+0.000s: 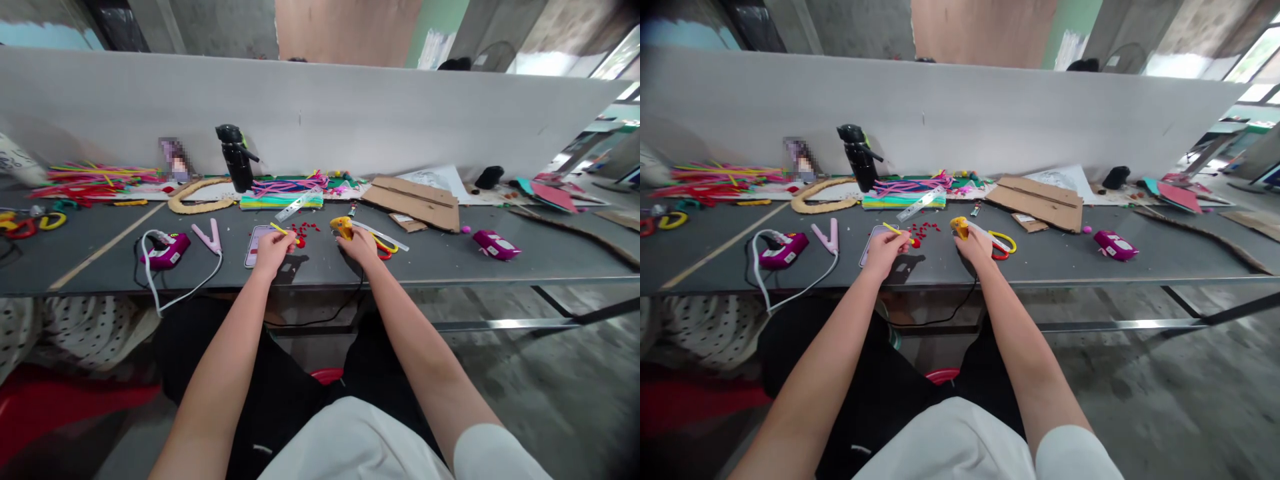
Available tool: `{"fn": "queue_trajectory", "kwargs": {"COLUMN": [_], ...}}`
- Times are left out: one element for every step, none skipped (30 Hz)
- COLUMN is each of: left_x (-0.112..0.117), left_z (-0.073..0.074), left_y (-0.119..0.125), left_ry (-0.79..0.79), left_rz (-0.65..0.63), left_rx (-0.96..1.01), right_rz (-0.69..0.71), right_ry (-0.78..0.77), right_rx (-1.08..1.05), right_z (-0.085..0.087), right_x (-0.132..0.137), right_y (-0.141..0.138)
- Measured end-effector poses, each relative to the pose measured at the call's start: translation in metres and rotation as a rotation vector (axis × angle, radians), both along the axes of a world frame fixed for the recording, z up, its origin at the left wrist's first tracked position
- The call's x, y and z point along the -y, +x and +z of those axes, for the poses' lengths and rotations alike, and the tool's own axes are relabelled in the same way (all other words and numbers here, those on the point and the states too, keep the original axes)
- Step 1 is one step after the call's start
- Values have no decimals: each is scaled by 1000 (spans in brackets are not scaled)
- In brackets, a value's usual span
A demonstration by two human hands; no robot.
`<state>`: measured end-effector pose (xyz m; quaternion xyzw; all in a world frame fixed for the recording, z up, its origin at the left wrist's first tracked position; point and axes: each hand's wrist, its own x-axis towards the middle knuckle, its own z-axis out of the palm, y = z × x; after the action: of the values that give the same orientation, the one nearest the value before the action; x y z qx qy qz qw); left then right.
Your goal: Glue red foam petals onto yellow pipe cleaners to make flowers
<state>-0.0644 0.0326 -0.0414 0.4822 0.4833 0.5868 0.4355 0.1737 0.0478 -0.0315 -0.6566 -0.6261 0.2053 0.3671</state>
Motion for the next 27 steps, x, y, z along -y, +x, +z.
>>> {"fn": "queue_trajectory", "kwargs": {"left_x": [0,0,0,1,1,1,1,1,1,1,1,1,1,1,2,2,3,3,4,4,4,4,4,3,3,2,2], "left_z": [0,0,1,1,1,1,1,1,0,0,0,0,0,1,1,2,2,3,3,4,4,3,3,3,2,2,1], "left_y": [0,0,0,0,-1,-1,-2,-2,-2,-3,-3,-3,-3,-2,-2,-1,-1,0,0,1,2,2,3,3,3,4,4], "left_ry": [2,2,2,2,1,-1,-3,-6,-9,-13,-19,-25,-31,-37,-41,-45,-47,-47,-45,-40,-34,-26,-19,-12,-7,-4,-2], "left_rz": [3,8,15,24,35,46,57,68,79,90,102,113,123,132,141,148,152,154,153,151,147,143,138,134,131,129,126], "left_rx": [-1,-3,-7,-10,-14,-18,-20,-21,-20,-18,-13,-7,0,8,15,20,23,23,20,15,9,3,-2,-6,-9,-10,-11], "right_rz": [34,69,112,157,201,242,280,313,340,362,378,389,398,411,431,458,487,515,539,556,567,574,582,589,594,596,596], "right_ry": [-18,-31,-49,-68,-85,-98,-106,-111,-114,-117,-121,-125,-130,-136,-146,-157,-167,-176,-180,-180,-176,-172,-168,-164,-161,-158,-156], "right_rx": [-39,-81,-131,-186,-243,-299,-350,-394,-431,-461,-484,-499,-508,-511,-508,-499,-488,-476,-465,-456,-449,-442,-434,-426,-419,-413,-408], "right_z": [-1,-2,-3,-4,-5,-6,-6,-6,-5,-5,-5,-5,-5,-5,-5,-6,-7,-7,-7,-7,-7,-6,-6,-6,-6,-6,-6], "right_x": [-3,-4,-5,-4,-3,-1,1,2,4,6,7,9,10,11,13,14,15,15,16,17,17,17,17,17,17,17,17], "right_y": [-3,-6,-9,-12,-15,-17,-18,-19,-19,-19,-18,-17,-17,-16,-17,-17,-18,-19,-20,-21,-22,-22,-22,-22,-22,-22,-22]}}
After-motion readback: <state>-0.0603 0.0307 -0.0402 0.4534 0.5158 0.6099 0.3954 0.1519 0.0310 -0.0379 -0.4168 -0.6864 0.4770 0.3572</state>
